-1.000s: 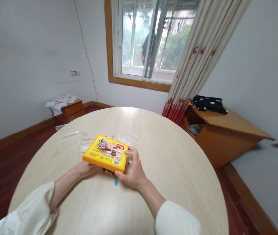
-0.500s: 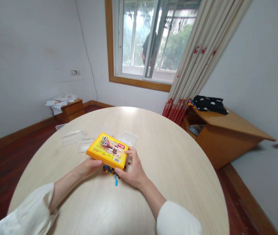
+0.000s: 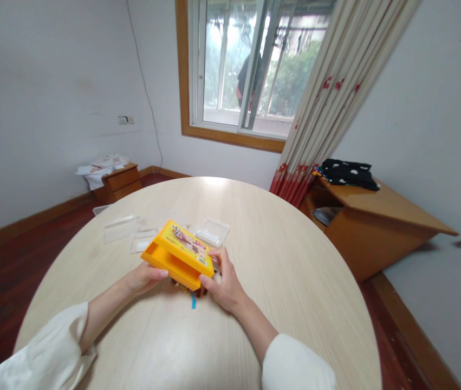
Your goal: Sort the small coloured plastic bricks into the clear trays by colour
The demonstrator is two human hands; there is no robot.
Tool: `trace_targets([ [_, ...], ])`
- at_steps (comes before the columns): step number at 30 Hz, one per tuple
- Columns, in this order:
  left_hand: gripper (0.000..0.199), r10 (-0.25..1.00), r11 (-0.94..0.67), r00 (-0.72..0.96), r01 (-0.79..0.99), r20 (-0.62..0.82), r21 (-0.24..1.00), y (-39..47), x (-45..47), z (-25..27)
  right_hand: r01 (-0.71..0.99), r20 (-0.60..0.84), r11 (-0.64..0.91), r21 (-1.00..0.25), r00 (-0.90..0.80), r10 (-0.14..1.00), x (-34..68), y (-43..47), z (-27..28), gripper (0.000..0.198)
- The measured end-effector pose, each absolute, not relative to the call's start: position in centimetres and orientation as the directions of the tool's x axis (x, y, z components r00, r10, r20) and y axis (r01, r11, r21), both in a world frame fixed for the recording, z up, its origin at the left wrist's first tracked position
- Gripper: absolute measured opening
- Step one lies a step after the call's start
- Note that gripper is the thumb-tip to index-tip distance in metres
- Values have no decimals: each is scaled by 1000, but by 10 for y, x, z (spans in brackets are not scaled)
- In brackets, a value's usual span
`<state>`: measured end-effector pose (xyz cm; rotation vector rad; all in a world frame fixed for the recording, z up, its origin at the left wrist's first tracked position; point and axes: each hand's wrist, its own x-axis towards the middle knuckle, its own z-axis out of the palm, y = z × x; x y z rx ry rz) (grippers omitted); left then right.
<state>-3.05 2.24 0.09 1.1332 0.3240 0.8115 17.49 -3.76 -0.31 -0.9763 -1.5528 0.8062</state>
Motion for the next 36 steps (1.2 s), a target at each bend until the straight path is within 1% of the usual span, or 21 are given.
trace_targets([
  [3, 43, 661, 187, 733, -370, 162, 910, 25, -32, 1, 199, 424, 415, -888, 4, 906, 177, -36, -5, 43],
  [6, 49, 568, 216, 805, -348, 172, 912, 22, -32, 9, 176, 401, 380, -908, 102, 911, 176, -34, -4, 38],
  [8, 53, 487, 266, 855, -338, 177, 903, 19, -30, 17, 144, 362, 341, -929, 163, 918, 174, -33, -4, 39],
  [10, 53, 461, 294, 870, -335, 174, 895, 16, -30, 21, 123, 308, 287, -950, 206, 929, 173, -31, -3, 45],
  [12, 49, 510, 288, 846, -336, 153, 897, 17, -29, 21, 124, 257, 232, -965, 255, 932, 172, -29, -2, 52],
  [14, 47, 616, 270, 779, -349, 118, 897, 19, -29, 17, 125, 234, 203, -971, 331, 914, 173, -29, -2, 56],
  [17, 53, 770, 260, 637, -371, 41, 891, 22, -29, 14, 96, 236, 216, -972, 427, 873, 173, -28, -1, 54],
  [20, 58, 848, 239, 530, -381, 0, 893, 23, -28, 18, 47, 238, 242, -969, 437, 868, 173, -28, -1, 52],
  [23, 57, 883, 180, 469, -384, 23, 906, 23, -27, 25, 7, 218, 238, -971, 434, 874, 174, -28, -1, 49],
  [25, 54, 896, 155, 443, -354, 20, 922, 25, -26, 26, -8, 212, 241, -971, 447, 869, 174, -29, 0, 48],
  [28, 43, 922, 153, 385, -284, -33, 947, 30, -27, 21, -19, 224, 263, -965, 468, 855, 173, -31, 3, 46],
  [30, 36, 938, 141, 343, -264, -44, 954, 32, -27, 17, -15, 235, 275, -961, 473, 849, 172, -32, 6, 46],
  [36, 34, 953, 59, 303, -263, 24, 963, 31, -26, 22, 121, 316, 299, -947, 530, 787, 174, -32, 6, 47],
])
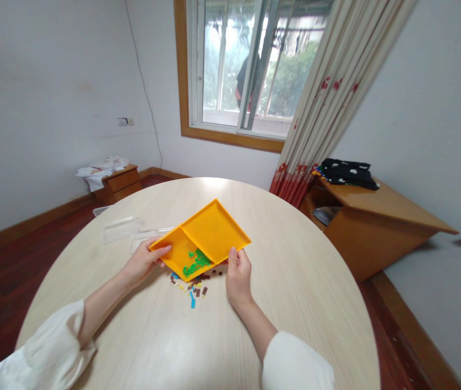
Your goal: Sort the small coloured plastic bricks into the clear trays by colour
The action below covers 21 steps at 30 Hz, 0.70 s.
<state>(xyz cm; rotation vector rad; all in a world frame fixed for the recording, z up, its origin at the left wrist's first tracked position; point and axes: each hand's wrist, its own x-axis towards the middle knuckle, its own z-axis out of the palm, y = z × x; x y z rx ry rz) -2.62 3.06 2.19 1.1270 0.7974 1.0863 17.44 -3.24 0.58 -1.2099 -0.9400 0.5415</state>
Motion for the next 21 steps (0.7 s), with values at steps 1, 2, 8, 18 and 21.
trace_targets([
  [1, 34, 951, 49, 306, -261, 34, 964, 30, -26, 23, 132, 318, 294, -946, 535, 782, 175, -32, 5, 47],
  [2, 33, 949, 45, 312, -261, 40, 964, 29, -26, 25, 134, 316, 290, -948, 537, 782, 176, -31, 3, 47],
  [8, 31, 935, 85, 353, -294, 25, 952, 27, -27, 24, 51, 279, 298, -953, 526, 803, 179, -30, -2, 46],
  [18, 23, 905, 58, 410, -383, 114, 922, 32, -29, 17, -13, 313, 363, -932, 479, 820, 177, -32, 1, 43],
  [21, 21, 892, 49, 433, -387, 134, 921, 32, -30, 16, -4, 339, 386, -923, 467, 817, 177, -33, 1, 43],
])
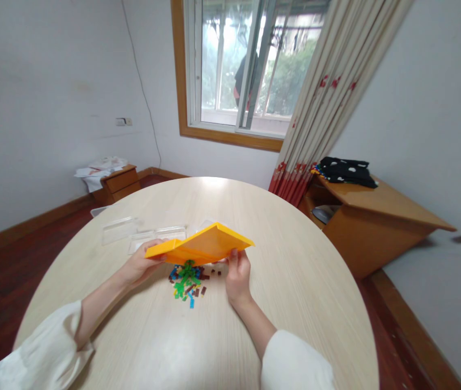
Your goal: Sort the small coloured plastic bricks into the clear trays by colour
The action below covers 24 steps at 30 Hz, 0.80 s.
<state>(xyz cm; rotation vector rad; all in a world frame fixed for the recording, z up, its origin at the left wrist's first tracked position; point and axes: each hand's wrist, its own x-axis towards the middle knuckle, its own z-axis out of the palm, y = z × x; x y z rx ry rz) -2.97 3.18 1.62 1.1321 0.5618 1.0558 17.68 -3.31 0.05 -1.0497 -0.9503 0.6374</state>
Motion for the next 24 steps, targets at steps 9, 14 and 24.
trace_targets([
  [9, 23, 887, 58, 438, -415, 143, 908, 31, -30, 18, 153, 465, 443, -884, 395, 792, 180, -37, -9, 49],
  [14, 23, 905, 67, 406, -433, 128, 899, 33, -32, 16, 225, 526, 478, -849, 286, 801, 180, -41, -6, 43],
  [24, 17, 911, 98, 401, -434, 95, 896, 34, -34, 14, 320, 624, 551, -770, 200, 756, 181, -42, -8, 37],
])
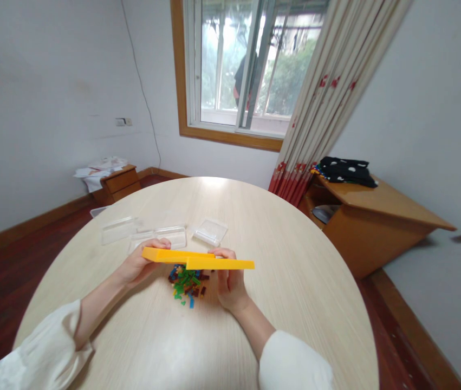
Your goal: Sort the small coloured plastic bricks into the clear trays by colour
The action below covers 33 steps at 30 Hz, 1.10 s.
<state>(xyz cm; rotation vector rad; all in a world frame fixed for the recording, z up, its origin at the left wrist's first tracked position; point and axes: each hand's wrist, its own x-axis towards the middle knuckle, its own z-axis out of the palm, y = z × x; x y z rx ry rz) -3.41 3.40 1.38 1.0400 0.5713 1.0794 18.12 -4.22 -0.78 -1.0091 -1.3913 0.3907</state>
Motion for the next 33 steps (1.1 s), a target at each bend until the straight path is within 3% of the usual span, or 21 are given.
trace_targets([
  [5, 29, 876, 164, 479, -417, 63, 894, 30, -30, 15, 385, 530, 381, -840, 436, 728, 179, -41, -3, 40],
  [10, 38, 787, 285, 617, -357, -4, 890, 25, -28, 17, 270, 413, 314, -910, 644, 645, 194, -30, 5, 44],
  [14, 30, 849, 304, 521, -353, -84, 885, 29, -29, 16, 129, 304, 305, -944, 704, 642, 234, -13, 6, 47],
  [17, 28, 906, 260, 414, -397, -81, 880, 33, -28, 15, 114, 243, 241, -964, 748, 618, 271, -4, 1, 53],
  [20, 32, 947, 212, 314, -449, -69, 868, 37, -28, 14, 172, 213, 125, -977, 781, 587, 305, -1, -6, 53],
  [27, 35, 980, 148, 187, -480, -64, 864, 40, -28, 15, 320, 167, -114, -941, 729, 664, 343, -1, -20, 51],
  [33, 34, 983, 137, 176, -476, -58, 869, 40, -28, 12, 405, 197, -258, -877, 794, 576, 352, 2, -25, 50],
])
